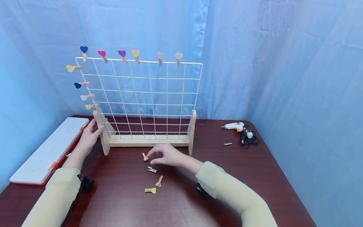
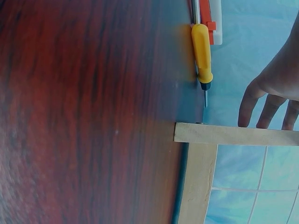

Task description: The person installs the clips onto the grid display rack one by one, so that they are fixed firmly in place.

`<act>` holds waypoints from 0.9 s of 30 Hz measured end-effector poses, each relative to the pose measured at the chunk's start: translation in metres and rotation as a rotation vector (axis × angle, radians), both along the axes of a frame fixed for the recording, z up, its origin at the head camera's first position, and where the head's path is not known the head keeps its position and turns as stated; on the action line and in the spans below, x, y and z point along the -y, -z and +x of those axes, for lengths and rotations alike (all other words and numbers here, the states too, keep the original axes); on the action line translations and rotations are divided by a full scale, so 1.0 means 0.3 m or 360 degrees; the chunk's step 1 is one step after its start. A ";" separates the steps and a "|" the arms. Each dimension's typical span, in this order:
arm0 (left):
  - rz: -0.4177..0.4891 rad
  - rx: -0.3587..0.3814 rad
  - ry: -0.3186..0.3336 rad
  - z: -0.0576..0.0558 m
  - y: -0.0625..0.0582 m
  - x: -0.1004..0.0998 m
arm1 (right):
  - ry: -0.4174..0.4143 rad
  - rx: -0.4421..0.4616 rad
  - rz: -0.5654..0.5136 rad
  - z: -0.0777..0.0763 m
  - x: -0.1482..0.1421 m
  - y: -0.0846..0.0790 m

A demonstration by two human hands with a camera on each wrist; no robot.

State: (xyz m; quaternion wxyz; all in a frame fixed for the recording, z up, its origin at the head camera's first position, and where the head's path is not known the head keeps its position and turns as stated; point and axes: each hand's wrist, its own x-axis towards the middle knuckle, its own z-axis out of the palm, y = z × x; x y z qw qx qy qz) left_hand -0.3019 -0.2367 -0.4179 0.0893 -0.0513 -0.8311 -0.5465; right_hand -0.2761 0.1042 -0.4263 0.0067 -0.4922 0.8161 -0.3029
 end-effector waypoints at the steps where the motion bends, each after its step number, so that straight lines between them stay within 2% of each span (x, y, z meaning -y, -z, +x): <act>1: 0.0001 0.0000 0.0000 -0.001 0.001 0.001 | -0.0042 0.0025 0.0030 -0.003 0.004 0.018; 4: 0.0002 -0.0001 0.0001 -0.002 0.002 0.002 | -0.0133 0.0074 0.0110 -0.011 0.016 0.060; 9: 0.0019 -0.0017 0.0005 0.000 0.001 0.000 | -0.0205 0.0043 0.0194 -0.012 0.034 0.095; 12: 0.0046 -0.0013 0.0017 0.014 -0.020 -0.007 | -0.0221 0.0034 0.0220 -0.012 0.040 0.099; 17: 0.0027 0.0005 0.0009 0.012 -0.014 -0.005 | -0.0206 0.0066 0.0238 -0.007 0.041 0.094; 19: 0.0008 0.0002 0.0003 0.000 0.005 0.004 | -0.0200 0.0068 0.0238 -0.006 0.041 0.095; 24: 0.0006 0.0018 0.0006 0.001 0.002 0.003 | -0.0209 0.0082 0.0245 -0.010 0.039 0.095; 27: 0.0009 0.0021 0.0008 0.001 0.002 0.003 | -0.0221 0.0140 0.0248 -0.011 0.035 0.085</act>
